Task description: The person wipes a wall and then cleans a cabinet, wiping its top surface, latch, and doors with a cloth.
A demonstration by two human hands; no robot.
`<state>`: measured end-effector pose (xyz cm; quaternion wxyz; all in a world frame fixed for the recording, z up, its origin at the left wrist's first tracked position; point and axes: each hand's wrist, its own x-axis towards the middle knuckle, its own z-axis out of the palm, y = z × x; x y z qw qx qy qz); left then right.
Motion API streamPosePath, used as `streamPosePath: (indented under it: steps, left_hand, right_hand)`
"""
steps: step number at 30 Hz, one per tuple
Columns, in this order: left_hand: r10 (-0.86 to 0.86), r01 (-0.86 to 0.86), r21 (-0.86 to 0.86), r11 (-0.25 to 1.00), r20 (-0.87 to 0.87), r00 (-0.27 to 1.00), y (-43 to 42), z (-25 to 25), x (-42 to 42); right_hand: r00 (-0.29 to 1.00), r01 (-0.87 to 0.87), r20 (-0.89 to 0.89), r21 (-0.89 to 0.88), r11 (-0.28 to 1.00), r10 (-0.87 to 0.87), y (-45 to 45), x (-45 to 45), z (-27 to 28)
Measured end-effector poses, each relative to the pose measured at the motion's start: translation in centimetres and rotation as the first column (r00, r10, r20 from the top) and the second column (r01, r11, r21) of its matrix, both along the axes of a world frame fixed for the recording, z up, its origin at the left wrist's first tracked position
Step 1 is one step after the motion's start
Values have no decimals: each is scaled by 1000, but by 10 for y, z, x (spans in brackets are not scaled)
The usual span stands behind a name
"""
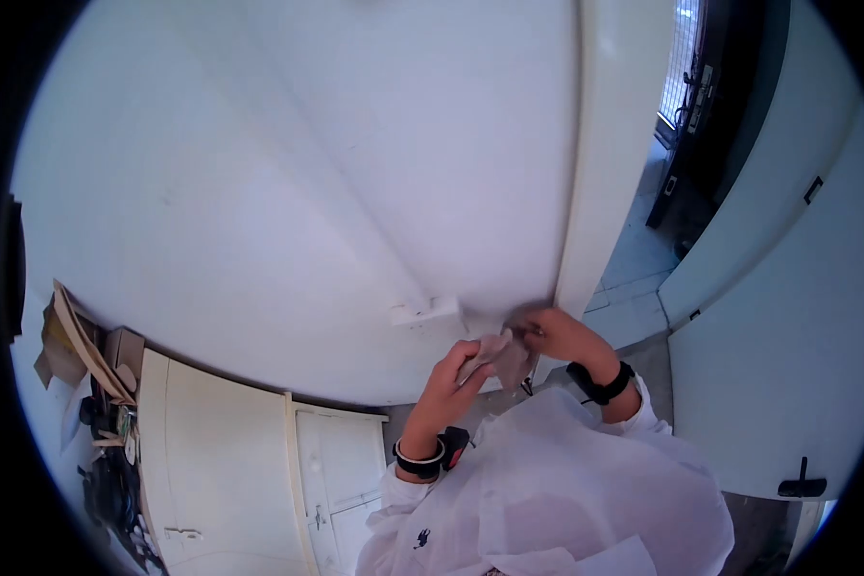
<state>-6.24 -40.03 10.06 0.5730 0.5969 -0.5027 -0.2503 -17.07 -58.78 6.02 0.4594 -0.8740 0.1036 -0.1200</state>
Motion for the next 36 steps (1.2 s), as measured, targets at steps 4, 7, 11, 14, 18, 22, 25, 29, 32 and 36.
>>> streamPosePath:
  steps: [4,7,11,14,18,22,25,29,32,36]
  left_hand:
    - [87,-88,-24,996,-10,996,-15,2,-6]
    - [155,-157,-44,987,-30,987,-28,0,-11]
    - [88,-87,10,996,-55,995,-58,-2,-26]
    - [-91,79,54,995,278,956,-76,-7,-35]
    - [-78,76,-48,996,-31,996,-87,2,-48]
    - [-116,116,-8,993,25,993,-86,2,-47]
    - [-103,104,-20,994,50,993,-90,-4,-46]
    - [-32,34,-31,999,61,998,-101,-9,-49]
    - [-33,36,-28,999,115,993,-104,-10,-48]
    - [7,-2,-31,1000,161,987,-102,-11,-48]
  right_hand:
    - [997,-74,12,113,991,74,-18,-30,1]
    - [992,114,-93,380,918,-84,-42,-73,5]
    - [790,-121,354,891,438,-501,-70,-108,32]
    - [589,-146,299,953,266,-750,-81,-107,42]
    - [557,-550,740,669,501,-377,-104,-86,1]
    - [622,-135,515,813,566,-590,-84,-25,-25]
    - [695,-134,523,769,625,-494,-88,-13,-26]
    - [803,-54,455,698,714,-385,-91,-10,-37]
    - [806,-3,454,646,764,-381,-83,-17,-38]
    - [799,212,426,459,863,-423,-72,-40,-62]
